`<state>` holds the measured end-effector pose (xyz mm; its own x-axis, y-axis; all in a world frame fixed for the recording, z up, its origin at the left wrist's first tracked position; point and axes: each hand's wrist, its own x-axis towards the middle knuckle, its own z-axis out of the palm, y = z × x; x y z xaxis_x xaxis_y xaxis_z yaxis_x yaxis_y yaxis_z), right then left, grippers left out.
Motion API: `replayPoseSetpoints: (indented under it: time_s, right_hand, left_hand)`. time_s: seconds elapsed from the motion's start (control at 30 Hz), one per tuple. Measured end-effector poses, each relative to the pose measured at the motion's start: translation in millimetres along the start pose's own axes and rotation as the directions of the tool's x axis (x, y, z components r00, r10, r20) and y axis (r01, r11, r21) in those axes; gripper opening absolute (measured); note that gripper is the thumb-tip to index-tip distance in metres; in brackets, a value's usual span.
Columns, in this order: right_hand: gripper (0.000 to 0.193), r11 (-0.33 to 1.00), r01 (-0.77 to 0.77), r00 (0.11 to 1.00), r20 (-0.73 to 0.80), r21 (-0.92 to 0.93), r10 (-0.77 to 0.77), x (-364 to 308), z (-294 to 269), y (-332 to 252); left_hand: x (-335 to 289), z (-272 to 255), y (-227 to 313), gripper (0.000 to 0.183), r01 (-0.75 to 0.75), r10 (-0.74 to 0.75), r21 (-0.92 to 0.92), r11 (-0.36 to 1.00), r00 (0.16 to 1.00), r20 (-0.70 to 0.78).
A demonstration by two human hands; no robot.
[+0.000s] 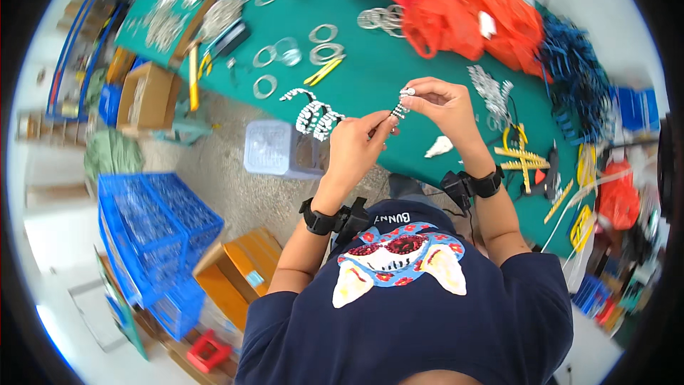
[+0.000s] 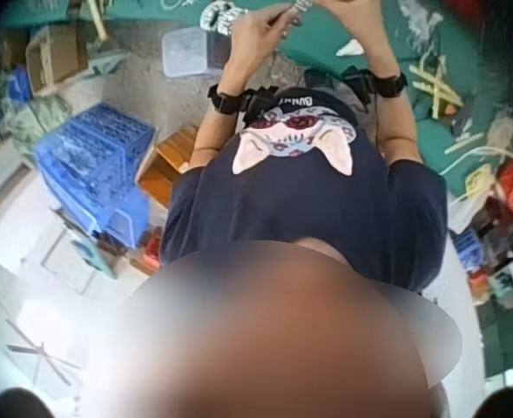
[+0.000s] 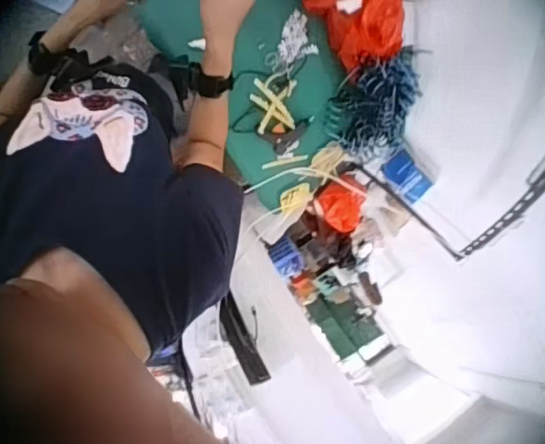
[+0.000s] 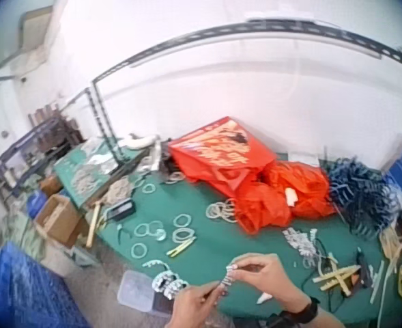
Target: Attaching decorative beads or studs to black straps using hands and pliers, and preparing to use a hot glue gun.
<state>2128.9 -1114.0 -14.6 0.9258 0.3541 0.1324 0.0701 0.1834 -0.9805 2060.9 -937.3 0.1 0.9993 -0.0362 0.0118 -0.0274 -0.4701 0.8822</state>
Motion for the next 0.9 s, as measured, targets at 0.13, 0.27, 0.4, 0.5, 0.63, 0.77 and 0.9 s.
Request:
replayPoseSetpoints:
  time_s: [0.13, 0.27, 0.4, 0.5, 0.63, 0.77, 0.9]
  right_hand:
    - [0.013, 0.998, 0.032, 0.97, 0.244, -0.051, -0.018, 5.1, 103.3, 0.0]
    - [0.013, 0.998, 0.028, 0.876, 0.48, 0.057, -0.052, -18.1, 243.3, 11.0]
    - [0.012, 0.984, 0.014, 0.722, 0.68, 0.175, -0.132, -55.3, 370.6, 30.5]
    - [0.012, 0.972, 0.108, 0.55, 0.802, 0.209, -0.233, -90.6, 455.2, 42.9]
    - [0.016, 0.957, -0.049, 0.312, 0.915, 0.285, -0.257, -162.3, 574.4, 55.1]
    - [0.013, 0.948, -0.261, 0.089, 0.983, 0.182, -0.164, -221.8, 651.6, 67.3]
    - [0.013, 0.951, -0.27, -0.078, 0.982, 0.148, -0.175, -282.2, 720.4, 71.6]
  left_hand:
    - [-73.9, -69.6, -26.6, 0.02, 0.096, -0.119, -0.124, 0.988, 0.972, -0.202]
    - [-179.8, -147.9, -62.7, 0.022, 0.185, -0.274, -0.243, 0.952, 0.87, -0.41]
    - [-291.0, -203.1, -92.1, 0.022, 0.219, -0.379, -0.319, 0.922, 0.676, -0.631]
    - [-371.5, -222.1, -107.2, 0.021, 0.22, -0.37, -0.299, 0.928, 0.476, -0.798]
    - [-481.1, -238.8, -116.2, 0.021, 0.231, -0.433, -0.396, 0.889, 0.139, -0.89]
    - [-547.9, -236.5, -126.0, 0.021, 0.325, -0.368, -0.392, 0.861, -0.134, -0.92]
    - [-605.6, -241.9, -132.2, 0.021, 0.309, -0.336, -0.455, 0.835, -0.369, -0.867]
